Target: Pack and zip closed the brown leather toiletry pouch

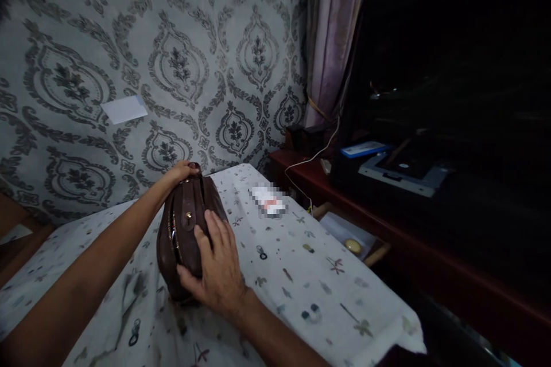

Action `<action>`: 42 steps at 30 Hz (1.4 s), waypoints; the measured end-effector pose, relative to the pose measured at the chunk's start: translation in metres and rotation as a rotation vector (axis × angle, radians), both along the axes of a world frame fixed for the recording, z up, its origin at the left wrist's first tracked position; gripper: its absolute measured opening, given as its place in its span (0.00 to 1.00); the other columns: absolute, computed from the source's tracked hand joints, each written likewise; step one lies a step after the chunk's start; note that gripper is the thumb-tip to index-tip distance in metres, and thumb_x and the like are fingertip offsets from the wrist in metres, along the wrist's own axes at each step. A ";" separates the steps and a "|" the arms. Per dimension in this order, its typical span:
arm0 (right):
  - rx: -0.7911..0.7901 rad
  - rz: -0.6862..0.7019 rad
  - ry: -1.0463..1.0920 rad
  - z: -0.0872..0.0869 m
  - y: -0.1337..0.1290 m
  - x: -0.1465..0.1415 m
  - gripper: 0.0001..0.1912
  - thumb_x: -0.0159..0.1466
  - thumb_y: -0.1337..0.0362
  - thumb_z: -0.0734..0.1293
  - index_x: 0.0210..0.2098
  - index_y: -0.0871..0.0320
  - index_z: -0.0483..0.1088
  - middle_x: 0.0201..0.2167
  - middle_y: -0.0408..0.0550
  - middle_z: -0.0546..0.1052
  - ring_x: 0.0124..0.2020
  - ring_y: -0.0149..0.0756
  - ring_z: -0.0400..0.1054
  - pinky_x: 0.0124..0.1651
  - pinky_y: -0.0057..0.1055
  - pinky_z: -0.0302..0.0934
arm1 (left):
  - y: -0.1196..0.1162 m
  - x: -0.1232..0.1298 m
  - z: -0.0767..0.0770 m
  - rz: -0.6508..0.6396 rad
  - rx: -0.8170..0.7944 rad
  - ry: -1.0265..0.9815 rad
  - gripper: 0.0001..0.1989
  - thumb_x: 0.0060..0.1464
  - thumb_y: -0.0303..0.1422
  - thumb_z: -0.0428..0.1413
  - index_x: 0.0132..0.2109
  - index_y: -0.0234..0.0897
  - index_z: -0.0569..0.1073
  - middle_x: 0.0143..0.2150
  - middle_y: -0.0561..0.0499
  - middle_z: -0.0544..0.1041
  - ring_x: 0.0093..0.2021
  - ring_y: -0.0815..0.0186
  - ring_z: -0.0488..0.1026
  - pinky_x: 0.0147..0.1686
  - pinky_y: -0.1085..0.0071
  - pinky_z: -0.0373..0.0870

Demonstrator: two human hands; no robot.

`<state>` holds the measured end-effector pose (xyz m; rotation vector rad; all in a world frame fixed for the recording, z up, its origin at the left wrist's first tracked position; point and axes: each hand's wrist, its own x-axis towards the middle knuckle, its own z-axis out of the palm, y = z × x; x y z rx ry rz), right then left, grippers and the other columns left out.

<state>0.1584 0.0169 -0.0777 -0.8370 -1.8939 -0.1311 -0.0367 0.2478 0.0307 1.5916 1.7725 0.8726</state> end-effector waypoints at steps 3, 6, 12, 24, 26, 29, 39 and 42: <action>-0.003 -0.001 -0.006 0.000 0.000 0.001 0.34 0.64 0.55 0.67 0.65 0.63 0.58 0.71 0.68 0.59 0.73 0.56 0.52 0.68 0.59 0.58 | 0.000 -0.001 0.000 0.021 0.002 -0.075 0.12 0.56 0.32 0.62 0.28 0.35 0.69 0.23 0.57 0.71 0.24 0.71 0.68 0.30 0.72 0.66; 0.004 -0.007 -0.001 0.001 0.000 0.001 0.34 0.64 0.55 0.67 0.64 0.64 0.59 0.70 0.68 0.59 0.72 0.55 0.52 0.68 0.57 0.58 | -0.001 -0.002 0.001 0.026 0.051 -0.170 0.12 0.48 0.33 0.65 0.26 0.36 0.69 0.21 0.55 0.72 0.25 0.68 0.71 0.30 0.71 0.66; 0.032 -0.015 0.002 0.002 0.001 0.000 0.33 0.64 0.54 0.67 0.62 0.64 0.60 0.69 0.69 0.61 0.71 0.56 0.54 0.67 0.57 0.58 | -0.009 -0.002 0.001 -0.036 0.187 -0.337 0.13 0.34 0.37 0.67 0.25 0.36 0.72 0.22 0.52 0.75 0.25 0.67 0.71 0.31 0.70 0.67; 0.055 -0.045 -0.004 0.005 0.000 -0.001 0.32 0.64 0.53 0.66 0.61 0.64 0.61 0.67 0.69 0.64 0.70 0.57 0.54 0.67 0.58 0.56 | -0.036 0.001 0.007 -0.238 0.245 -0.399 0.19 0.32 0.44 0.67 0.28 0.36 0.73 0.27 0.51 0.77 0.30 0.65 0.73 0.36 0.69 0.69; 0.056 -0.045 0.005 0.005 0.000 -0.001 0.31 0.64 0.53 0.66 0.61 0.64 0.62 0.67 0.69 0.64 0.70 0.56 0.54 0.68 0.57 0.56 | -0.036 -0.001 0.009 -0.246 0.219 -0.364 0.20 0.34 0.45 0.66 0.31 0.36 0.73 0.29 0.51 0.77 0.31 0.64 0.74 0.36 0.69 0.69; 0.050 -0.045 0.013 0.005 0.000 -0.001 0.30 0.65 0.53 0.66 0.61 0.64 0.62 0.67 0.68 0.64 0.70 0.56 0.54 0.68 0.56 0.55 | -0.037 -0.008 0.013 -0.250 0.185 -0.282 0.19 0.36 0.44 0.65 0.32 0.36 0.74 0.30 0.51 0.77 0.33 0.63 0.74 0.36 0.68 0.69; 0.031 -0.004 0.031 0.002 0.001 0.002 0.31 0.65 0.55 0.66 0.63 0.61 0.60 0.69 0.66 0.62 0.71 0.55 0.54 0.68 0.57 0.57 | -0.054 -0.047 0.002 -0.062 0.202 0.035 0.16 0.40 0.44 0.63 0.27 0.35 0.73 0.21 0.56 0.69 0.26 0.67 0.64 0.29 0.72 0.57; 0.038 0.009 0.025 0.001 0.001 0.002 0.31 0.66 0.56 0.66 0.64 0.61 0.59 0.69 0.66 0.62 0.71 0.55 0.54 0.68 0.58 0.57 | -0.058 -0.048 -0.003 -0.015 0.234 0.082 0.15 0.42 0.44 0.62 0.25 0.35 0.73 0.20 0.56 0.66 0.26 0.67 0.63 0.28 0.72 0.55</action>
